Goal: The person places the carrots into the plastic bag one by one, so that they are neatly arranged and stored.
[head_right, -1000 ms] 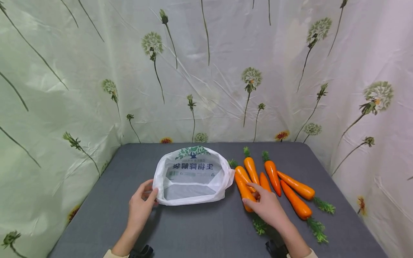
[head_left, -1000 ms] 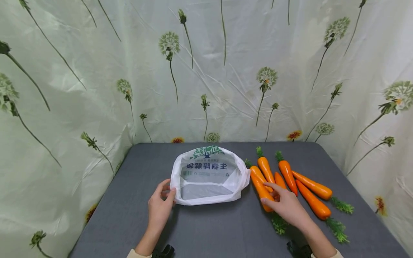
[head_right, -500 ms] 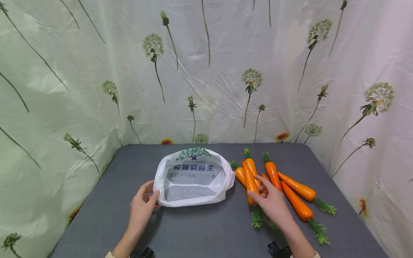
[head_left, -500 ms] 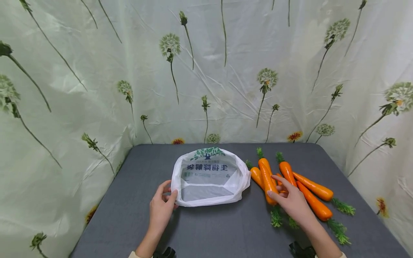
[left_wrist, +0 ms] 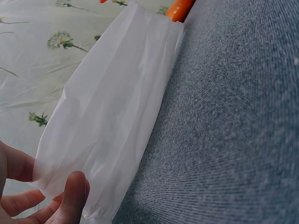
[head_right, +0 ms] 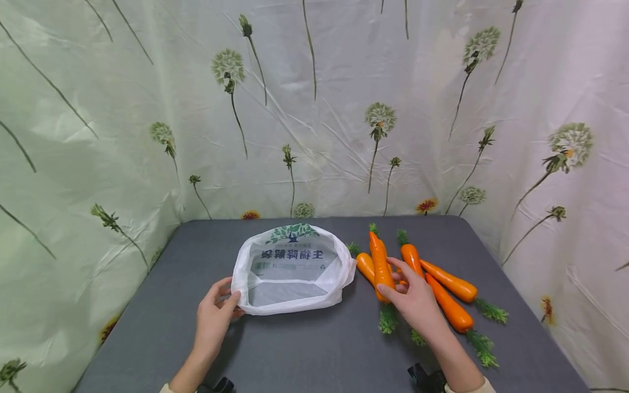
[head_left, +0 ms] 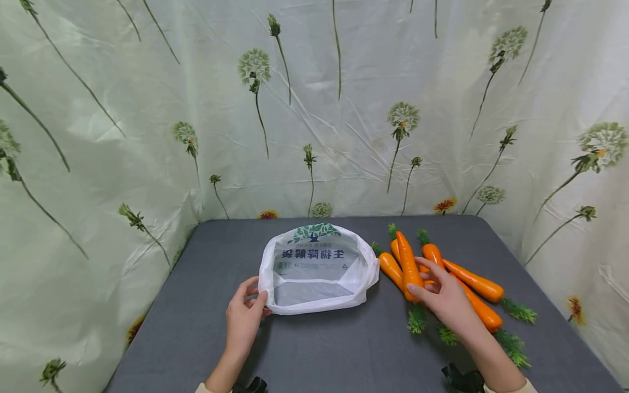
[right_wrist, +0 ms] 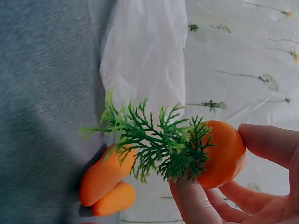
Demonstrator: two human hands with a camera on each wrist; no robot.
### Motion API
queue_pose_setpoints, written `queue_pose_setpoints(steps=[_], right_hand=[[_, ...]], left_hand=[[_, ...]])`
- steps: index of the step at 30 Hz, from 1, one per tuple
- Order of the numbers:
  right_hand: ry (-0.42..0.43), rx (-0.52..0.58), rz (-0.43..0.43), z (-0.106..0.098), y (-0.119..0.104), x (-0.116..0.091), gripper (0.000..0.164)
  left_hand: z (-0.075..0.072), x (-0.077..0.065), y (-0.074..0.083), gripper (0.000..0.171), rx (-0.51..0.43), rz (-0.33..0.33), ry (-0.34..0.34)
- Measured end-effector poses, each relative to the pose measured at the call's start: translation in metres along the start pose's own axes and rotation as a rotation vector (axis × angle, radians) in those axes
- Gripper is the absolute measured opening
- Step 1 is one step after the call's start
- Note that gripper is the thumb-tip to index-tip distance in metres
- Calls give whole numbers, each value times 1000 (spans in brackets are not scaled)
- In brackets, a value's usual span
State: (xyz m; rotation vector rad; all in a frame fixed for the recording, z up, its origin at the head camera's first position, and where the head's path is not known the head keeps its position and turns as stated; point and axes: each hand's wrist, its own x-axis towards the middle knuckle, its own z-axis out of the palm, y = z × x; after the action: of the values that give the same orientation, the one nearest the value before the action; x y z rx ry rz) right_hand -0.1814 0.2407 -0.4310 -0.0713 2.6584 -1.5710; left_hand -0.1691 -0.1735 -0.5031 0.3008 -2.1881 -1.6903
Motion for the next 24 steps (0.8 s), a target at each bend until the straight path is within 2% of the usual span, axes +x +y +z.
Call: queue_pose_setpoints(steps=[10, 24], right_hand=[[25, -68, -89, 3, -31, 2, 71], [58, -55, -220, 18, -68, 11, 67]], left_hand=[[-1, -1, 3, 37, -31, 0, 4], [-1, -2, 4, 36, -20, 5, 10]])
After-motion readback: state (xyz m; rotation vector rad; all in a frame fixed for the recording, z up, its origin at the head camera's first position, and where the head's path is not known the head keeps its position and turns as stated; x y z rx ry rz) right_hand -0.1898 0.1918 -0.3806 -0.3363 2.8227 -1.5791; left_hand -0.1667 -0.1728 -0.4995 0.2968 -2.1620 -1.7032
